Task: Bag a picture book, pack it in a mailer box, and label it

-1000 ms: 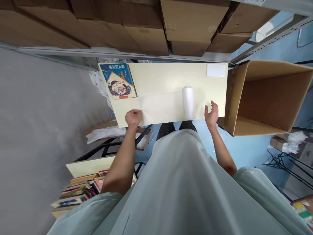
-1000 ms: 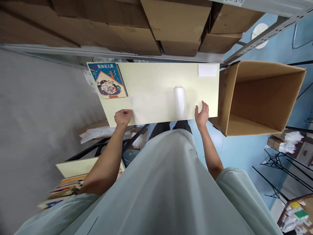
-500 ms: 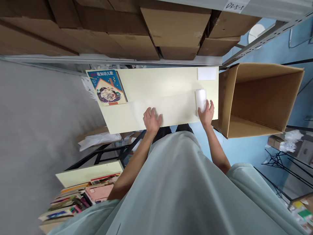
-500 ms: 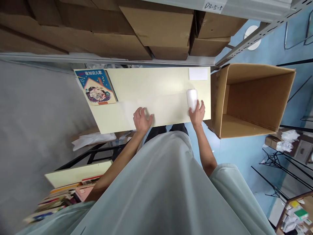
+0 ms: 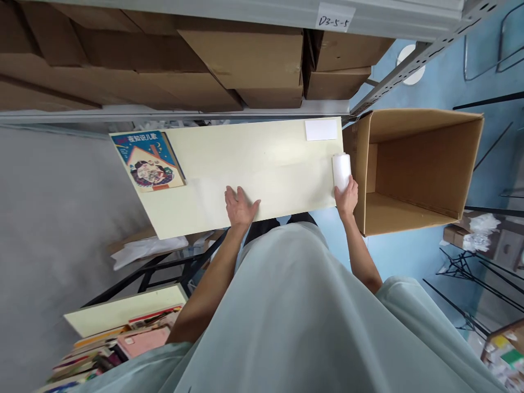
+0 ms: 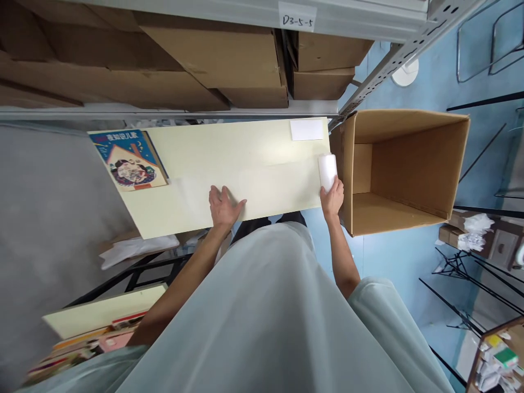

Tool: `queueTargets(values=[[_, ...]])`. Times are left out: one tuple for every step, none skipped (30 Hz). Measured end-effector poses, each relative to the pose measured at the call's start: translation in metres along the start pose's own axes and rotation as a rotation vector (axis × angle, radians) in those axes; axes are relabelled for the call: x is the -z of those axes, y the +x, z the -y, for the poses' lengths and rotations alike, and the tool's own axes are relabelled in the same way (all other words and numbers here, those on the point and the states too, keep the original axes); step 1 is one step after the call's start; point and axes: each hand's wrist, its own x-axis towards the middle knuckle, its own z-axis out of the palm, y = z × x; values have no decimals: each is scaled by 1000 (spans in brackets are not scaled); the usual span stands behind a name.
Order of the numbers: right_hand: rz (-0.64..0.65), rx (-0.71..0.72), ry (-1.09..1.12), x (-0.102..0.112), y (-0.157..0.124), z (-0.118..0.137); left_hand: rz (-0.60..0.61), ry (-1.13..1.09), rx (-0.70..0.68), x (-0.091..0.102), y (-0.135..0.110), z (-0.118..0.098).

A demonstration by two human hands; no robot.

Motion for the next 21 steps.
queueTargets(values=[[-5,-1,0,0,-1,-1,4,3,-4,0,1,0],[-14,2,2,-1,-1,-2,11,7,-7,0,2,0],[-27,8,5,-1,-1,-3,19,11,-8,0,2,0],[-40,11,5,0,-1,-4,27,17,-7,1,2,0],[-47,11,2,0,-1,-4,33,24,-2,1,1,-1],[-45,6,-5,2,-1,-5,35,34,4,1,0,-1],[-34,-2,-13,3,-1,-5,34,45,10,2,-1,-2],[-16,-12,-21,5,-1,-5,30,56,13,2,-3,-3],[-1,-22,-27,7,-1,-5,25,62,12,3,-4,-3],[7,-28,-31,9,-2,-4,26,60,7,3,-5,-3],[-1,-31,-38,10,-2,-2,28,47,2,4,-5,-2],[-25,-28,-50,11,-3,2,29,28,-10,6,-5,0],[-60,-16,-58,12,-4,8,22,4,-18,8,-5,4],[-97,6,-61,12,-5,16,7,-24,-25,12,-4,8],[-128,41,-55,12,-8,28,-18,-53,-29,18,-2,15],[-142,89,-40,11,-12,43,-52,-83,-29,25,0,22],[-132,149,-16,8,-17,62,-92,-111,-27,34,3,32],[-102,217,14,4,-24,84,-138,-138,-20,45,7,43],[-48,294,51,-3,-32,110,-184,-163,-10,57,12,55],[21,370,92,-11,-42,139,-229,-185,4,71,19,69],[93,439,139,-21,-54,170,-273,-205,24,86,27,83]])
